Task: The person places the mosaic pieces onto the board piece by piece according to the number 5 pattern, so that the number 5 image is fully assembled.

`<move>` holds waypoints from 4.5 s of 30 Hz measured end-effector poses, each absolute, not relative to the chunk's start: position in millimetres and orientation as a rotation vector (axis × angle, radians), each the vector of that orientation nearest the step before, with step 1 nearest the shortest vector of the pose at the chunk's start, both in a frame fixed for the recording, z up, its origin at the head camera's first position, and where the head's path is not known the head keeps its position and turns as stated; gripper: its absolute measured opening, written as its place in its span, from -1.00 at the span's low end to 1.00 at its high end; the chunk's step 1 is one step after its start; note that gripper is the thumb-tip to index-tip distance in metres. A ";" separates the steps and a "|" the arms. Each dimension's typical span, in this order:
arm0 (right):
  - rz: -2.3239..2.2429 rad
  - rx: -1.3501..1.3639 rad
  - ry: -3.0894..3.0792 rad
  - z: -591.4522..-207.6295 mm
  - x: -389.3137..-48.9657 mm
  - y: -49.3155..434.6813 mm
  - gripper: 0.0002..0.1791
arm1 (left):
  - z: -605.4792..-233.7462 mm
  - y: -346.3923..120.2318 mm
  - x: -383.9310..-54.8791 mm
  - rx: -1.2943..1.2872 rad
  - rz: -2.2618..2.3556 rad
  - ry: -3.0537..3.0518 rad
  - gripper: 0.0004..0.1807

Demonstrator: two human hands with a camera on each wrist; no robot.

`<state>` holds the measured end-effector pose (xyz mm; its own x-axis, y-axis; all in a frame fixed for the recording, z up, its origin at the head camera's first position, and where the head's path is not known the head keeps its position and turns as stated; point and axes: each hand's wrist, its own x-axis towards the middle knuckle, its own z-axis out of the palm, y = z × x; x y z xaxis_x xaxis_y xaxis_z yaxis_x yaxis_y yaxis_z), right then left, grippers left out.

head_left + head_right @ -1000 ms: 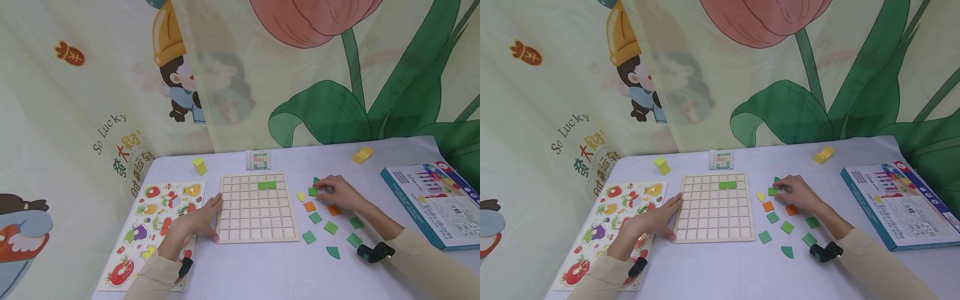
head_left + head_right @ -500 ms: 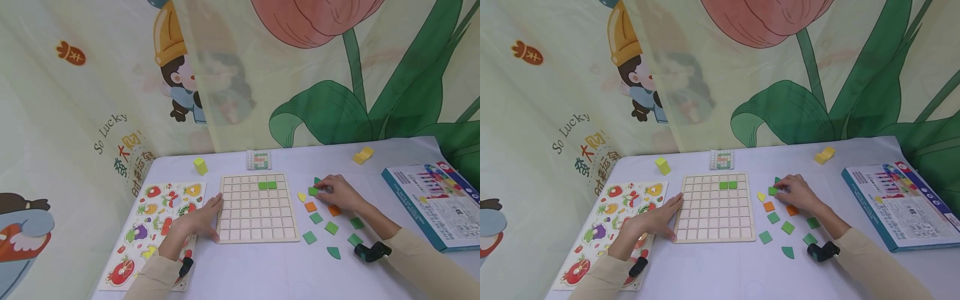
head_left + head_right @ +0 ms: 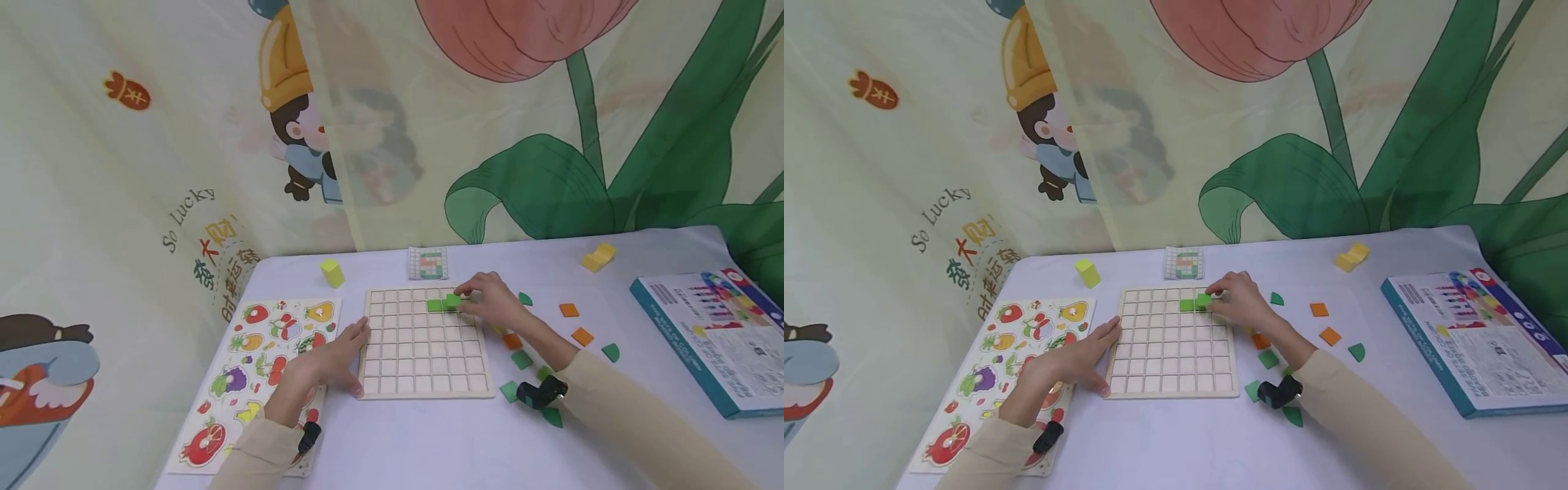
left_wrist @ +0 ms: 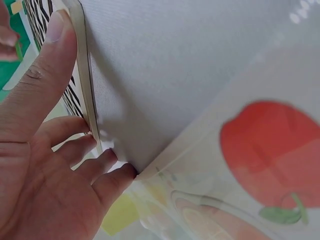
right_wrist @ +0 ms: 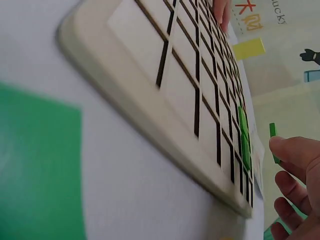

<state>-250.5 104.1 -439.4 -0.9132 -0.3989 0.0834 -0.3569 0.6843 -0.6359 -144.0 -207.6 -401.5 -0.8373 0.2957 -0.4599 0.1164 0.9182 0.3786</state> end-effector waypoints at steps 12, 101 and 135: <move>-1.002 -0.727 2.824 -446.0 -255.0 46.6 -0.73 | -401.4 -207.0 -143.9 0.304 0.460 2.554 0.18; -0.934 -0.934 2.804 -440.6 -266.6 58.8 -0.77 | -400.4 -207.8 -142.6 0.279 0.504 2.556 0.18; -0.870 -1.025 2.773 -447.7 -267.5 21.0 -0.72 | -405.9 -207.7 -143.2 0.306 0.448 2.588 0.19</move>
